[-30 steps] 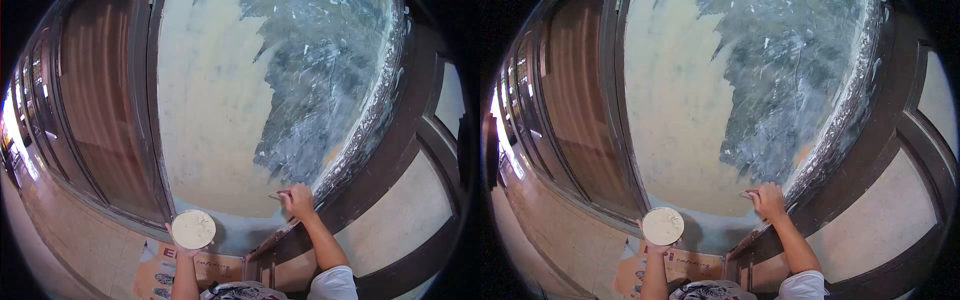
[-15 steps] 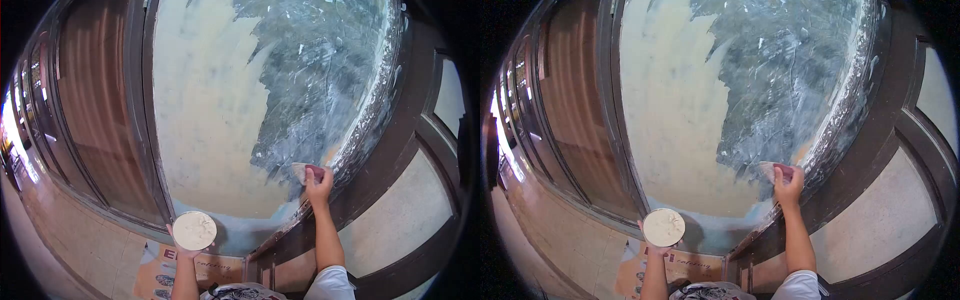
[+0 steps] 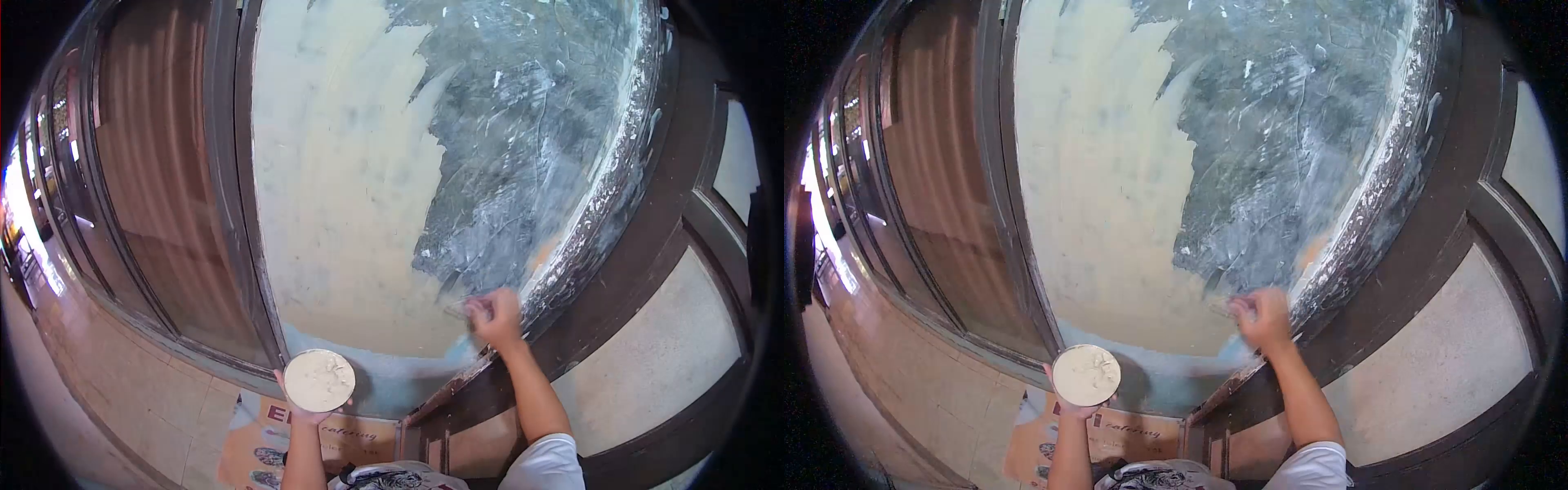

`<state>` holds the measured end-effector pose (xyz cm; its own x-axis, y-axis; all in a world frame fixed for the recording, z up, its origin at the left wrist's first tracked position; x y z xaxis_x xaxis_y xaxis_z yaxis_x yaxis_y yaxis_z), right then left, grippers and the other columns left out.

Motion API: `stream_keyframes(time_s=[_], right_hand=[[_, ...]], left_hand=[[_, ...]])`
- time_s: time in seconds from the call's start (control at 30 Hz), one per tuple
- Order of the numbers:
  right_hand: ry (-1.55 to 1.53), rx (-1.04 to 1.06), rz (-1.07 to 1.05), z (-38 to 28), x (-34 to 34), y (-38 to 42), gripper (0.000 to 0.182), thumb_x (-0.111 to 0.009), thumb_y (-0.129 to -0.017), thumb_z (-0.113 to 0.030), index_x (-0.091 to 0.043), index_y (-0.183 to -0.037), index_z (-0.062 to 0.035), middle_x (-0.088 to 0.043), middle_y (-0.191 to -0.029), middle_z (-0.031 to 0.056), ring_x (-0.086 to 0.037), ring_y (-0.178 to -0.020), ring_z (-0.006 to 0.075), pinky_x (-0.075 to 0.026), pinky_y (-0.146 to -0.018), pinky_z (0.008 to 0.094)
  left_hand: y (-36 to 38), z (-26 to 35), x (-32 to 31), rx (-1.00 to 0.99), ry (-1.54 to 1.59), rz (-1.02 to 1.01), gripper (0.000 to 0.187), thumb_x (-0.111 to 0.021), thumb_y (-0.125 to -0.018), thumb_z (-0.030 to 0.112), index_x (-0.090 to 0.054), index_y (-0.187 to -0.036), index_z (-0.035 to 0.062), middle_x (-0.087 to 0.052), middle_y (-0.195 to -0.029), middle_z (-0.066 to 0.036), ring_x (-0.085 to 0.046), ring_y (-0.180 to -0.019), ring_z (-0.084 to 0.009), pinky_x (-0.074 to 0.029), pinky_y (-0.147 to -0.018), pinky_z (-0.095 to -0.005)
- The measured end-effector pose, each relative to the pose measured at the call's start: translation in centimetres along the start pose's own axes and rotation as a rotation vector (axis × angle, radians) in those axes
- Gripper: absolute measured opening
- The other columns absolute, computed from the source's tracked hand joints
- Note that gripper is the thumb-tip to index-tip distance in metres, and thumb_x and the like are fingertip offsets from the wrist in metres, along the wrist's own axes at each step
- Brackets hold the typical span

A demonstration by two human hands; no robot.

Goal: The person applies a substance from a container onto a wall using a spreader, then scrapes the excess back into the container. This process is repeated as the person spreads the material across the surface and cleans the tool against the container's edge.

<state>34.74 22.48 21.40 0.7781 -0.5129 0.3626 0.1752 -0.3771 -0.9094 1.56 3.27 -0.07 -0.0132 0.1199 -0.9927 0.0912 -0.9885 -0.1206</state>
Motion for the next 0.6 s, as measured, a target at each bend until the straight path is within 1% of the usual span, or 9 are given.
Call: stream_keyframes(time_s=[0.07,0.1,0.13,0.2,0.33,0.37,0.47,0.53,0.6], right_hand=[[0.226,0.344,-0.415,-1.9,-1.3,1.0,0.024,-0.082,-0.083,-0.015,-0.064,-0.09,-0.0017,-0.06,-0.081,0.0118,-0.061,-0.081,0.0346,-0.048,-0.073,0.0437],[0.187,0.252,-0.485,0.3,-2.2,0.2,0.025,-0.082,-0.083,-0.015,-0.064,-0.093,-0.0015,-0.06,-0.084,0.014,-0.06,-0.08,0.035,-0.047,-0.072,0.0446],[0.186,0.251,-0.484,0.0,-2.0,-1.2,0.025,-0.082,-0.083,-0.015,-0.064,-0.093,-0.0015,-0.06,-0.084,0.014,-0.06,-0.08,0.035,-0.047,-0.072,0.0446],[0.004,-0.123,0.169,0.2,0.7,-3.6,0.027,-0.081,-0.083,-0.014,-0.063,-0.098,-0.0001,-0.06,-0.087,0.017,-0.059,-0.08,0.0351,-0.046,-0.071,0.0458],[0.015,0.146,-0.057,-0.7,0.1,-0.5,0.026,-0.081,-0.083,-0.018,-0.064,-0.096,-0.0018,-0.06,-0.086,0.0165,-0.058,-0.081,0.0359,-0.045,-0.072,0.0463],[0.098,0.226,-0.338,-1.9,-0.2,0.2,0.022,-0.079,-0.084,-0.024,-0.068,-0.089,-0.0056,-0.06,-0.082,0.0131,-0.057,-0.081,0.0359,-0.045,-0.074,0.0466],[0.28,0.155,-0.373,0.3,-0.8,-0.7,0.02,-0.077,-0.086,-0.027,-0.071,-0.085,-0.008,-0.061,-0.08,0.0107,-0.058,-0.082,0.0349,-0.045,-0.078,0.0465],[0.14,0.15,-0.074,-0.4,0.6,-3.1,0.021,-0.079,-0.085,-0.027,-0.07,-0.085,-0.0071,-0.062,-0.081,0.012,-0.059,-0.081,0.0349,-0.046,-0.076,0.0468],[0.034,-0.171,0.294,1.0,2.3,-3.4,0.026,-0.08,-0.083,-0.028,-0.067,-0.087,-0.0055,-0.062,-0.083,0.0132,-0.059,-0.078,0.0355,-0.047,-0.073,0.0469]], left_hand=[[0.0,0.4,1.0,0.01,-0.017,-0.025,0.111,-0.036,-0.079,0.096,-0.037,-0.155,0.0159,-0.051,-0.144,-0.028,-0.062,-0.106,-0.0606,-0.06,-0.063,-0.0711],[-0.1,0.5,0.9,0.041,-0.025,-0.054,0.111,-0.036,-0.079,0.096,-0.037,-0.155,0.0156,-0.051,-0.144,-0.028,-0.063,-0.105,-0.0605,-0.06,-0.063,-0.0704],[-0.1,0.4,0.5,0.073,-0.034,-0.08,0.111,-0.035,-0.079,0.096,-0.037,-0.155,0.0153,-0.051,-0.144,-0.028,-0.063,-0.104,-0.0603,-0.061,-0.063,-0.0698],[-0.1,0.4,0.4,0.04,-0.046,-0.035,0.112,-0.035,-0.078,0.097,-0.037,-0.155,0.015,-0.051,-0.144,-0.028,-0.063,-0.103,-0.0605,-0.061,-0.063,-0.0689],[0.0,0.5,0.5,0.064,-0.011,-0.068,0.113,-0.037,-0.077,0.097,-0.038,-0.154,0.0151,-0.051,-0.145,-0.028,-0.062,-0.105,-0.0616,-0.059,-0.064,-0.0709],[0.0,0.5,0.6,0.071,0.018,-0.088,0.114,-0.038,-0.077,0.097,-0.038,-0.155,0.0148,-0.05,-0.146,-0.028,-0.061,-0.107,-0.0625,-0.059,-0.066,-0.0722],[-0.3,0.5,1.1,0.056,0.051,-0.078,0.115,-0.04,-0.076,0.097,-0.036,-0.156,0.0146,-0.049,-0.147,-0.029,-0.058,-0.111,-0.0642,-0.058,-0.07,-0.0744],[-0.1,0.3,0.0,0.063,0.025,-0.114,0.112,-0.038,-0.078,0.096,-0.037,-0.155,0.0152,-0.049,-0.147,-0.027,-0.059,-0.113,-0.0612,-0.057,-0.07,-0.0754],[0.1,0.2,0.0,0.057,-0.017,-0.126,0.108,-0.037,-0.08,0.095,-0.041,-0.153,0.0157,-0.05,-0.148,-0.024,-0.061,-0.113,-0.0574,-0.056,-0.07,-0.0759]])
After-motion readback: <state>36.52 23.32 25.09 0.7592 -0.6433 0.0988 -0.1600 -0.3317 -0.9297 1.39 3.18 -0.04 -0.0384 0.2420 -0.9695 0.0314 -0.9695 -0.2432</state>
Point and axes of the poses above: each hand's wrist, its own y-axis away from the middle knuckle, its own x-axis out of the back of the hand, z = x × y, the point moved 3 cm from there along -y, towards the middle knuckle
